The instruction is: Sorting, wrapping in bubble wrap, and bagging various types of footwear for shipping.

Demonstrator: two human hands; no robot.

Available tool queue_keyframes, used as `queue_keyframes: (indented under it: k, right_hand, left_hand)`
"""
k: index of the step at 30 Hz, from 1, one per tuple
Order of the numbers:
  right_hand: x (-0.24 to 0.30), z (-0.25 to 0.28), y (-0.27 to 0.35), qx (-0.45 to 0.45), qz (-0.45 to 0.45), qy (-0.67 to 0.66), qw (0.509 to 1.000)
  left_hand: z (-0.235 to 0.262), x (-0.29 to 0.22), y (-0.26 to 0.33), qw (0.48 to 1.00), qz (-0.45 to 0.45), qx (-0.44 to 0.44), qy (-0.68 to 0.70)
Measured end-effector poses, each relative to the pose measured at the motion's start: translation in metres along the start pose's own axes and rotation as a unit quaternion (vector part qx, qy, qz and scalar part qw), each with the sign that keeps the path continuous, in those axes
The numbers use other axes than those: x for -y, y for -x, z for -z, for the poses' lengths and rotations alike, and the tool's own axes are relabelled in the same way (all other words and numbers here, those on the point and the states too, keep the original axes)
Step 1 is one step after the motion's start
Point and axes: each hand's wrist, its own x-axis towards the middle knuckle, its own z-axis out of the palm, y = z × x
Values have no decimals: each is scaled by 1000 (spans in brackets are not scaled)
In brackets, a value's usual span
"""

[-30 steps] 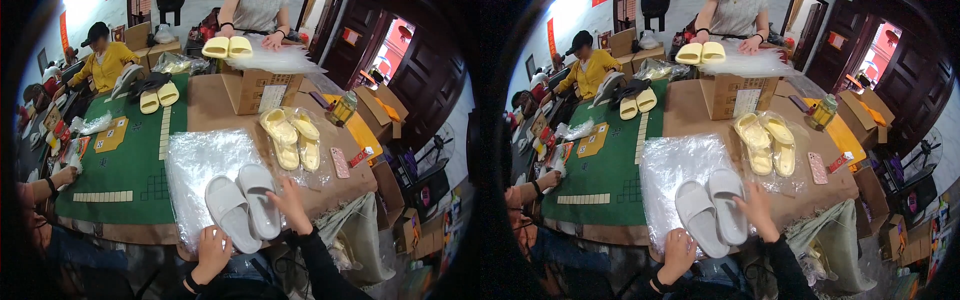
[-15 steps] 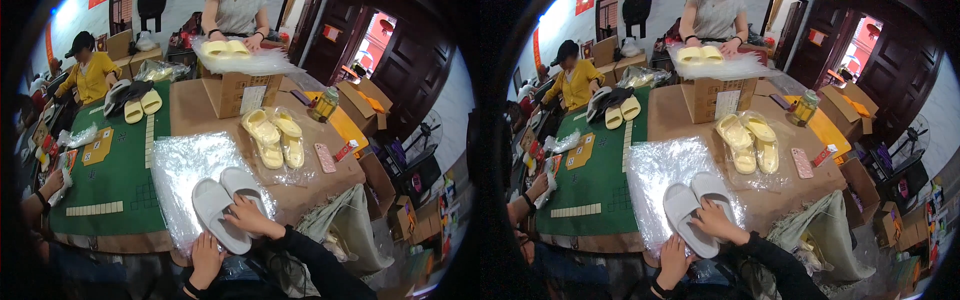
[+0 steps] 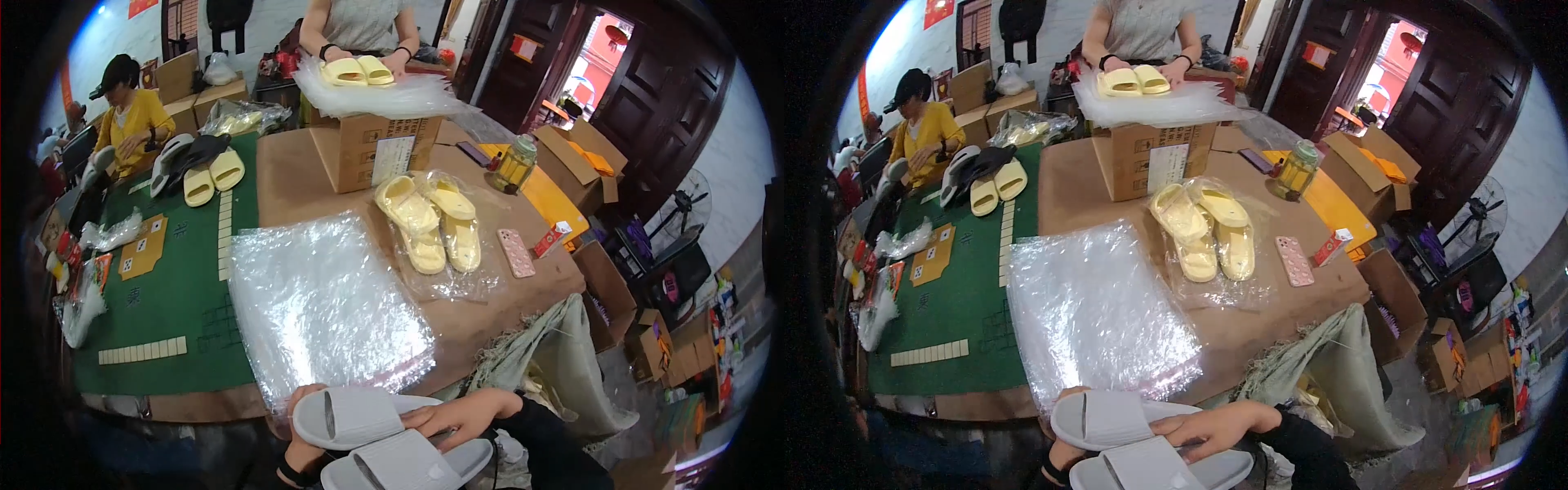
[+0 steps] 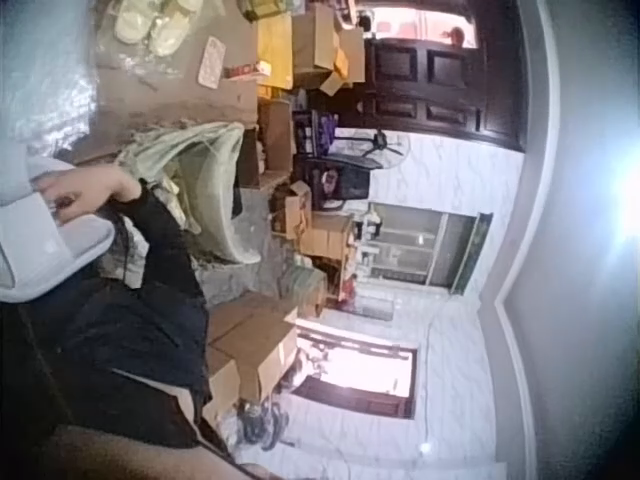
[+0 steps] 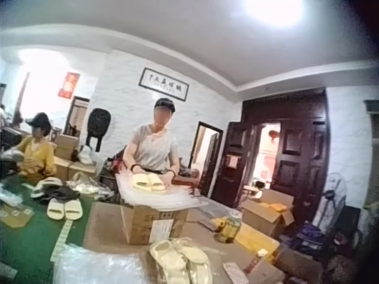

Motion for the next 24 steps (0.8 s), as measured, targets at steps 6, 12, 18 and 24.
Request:
queue_keyframes:
  k: [6,12,18,24]
  right_hand:
    - [8,5,16,6,-25,-10,1000]
    - [20,6,20,-114,-159,42,980]
    - [16,6,20,-210,-187,269,921]
    - [22,-2,-1,-220,-234,492,809]
  left_hand:
    - [6,-39,-51,982,6,-164,-92]
    - [17,-51,-53,975,60,-212,-13]
    - [17,-71,-51,978,-49,-189,-71]
    - [4,-82,-54,990,-74,-112,-45]
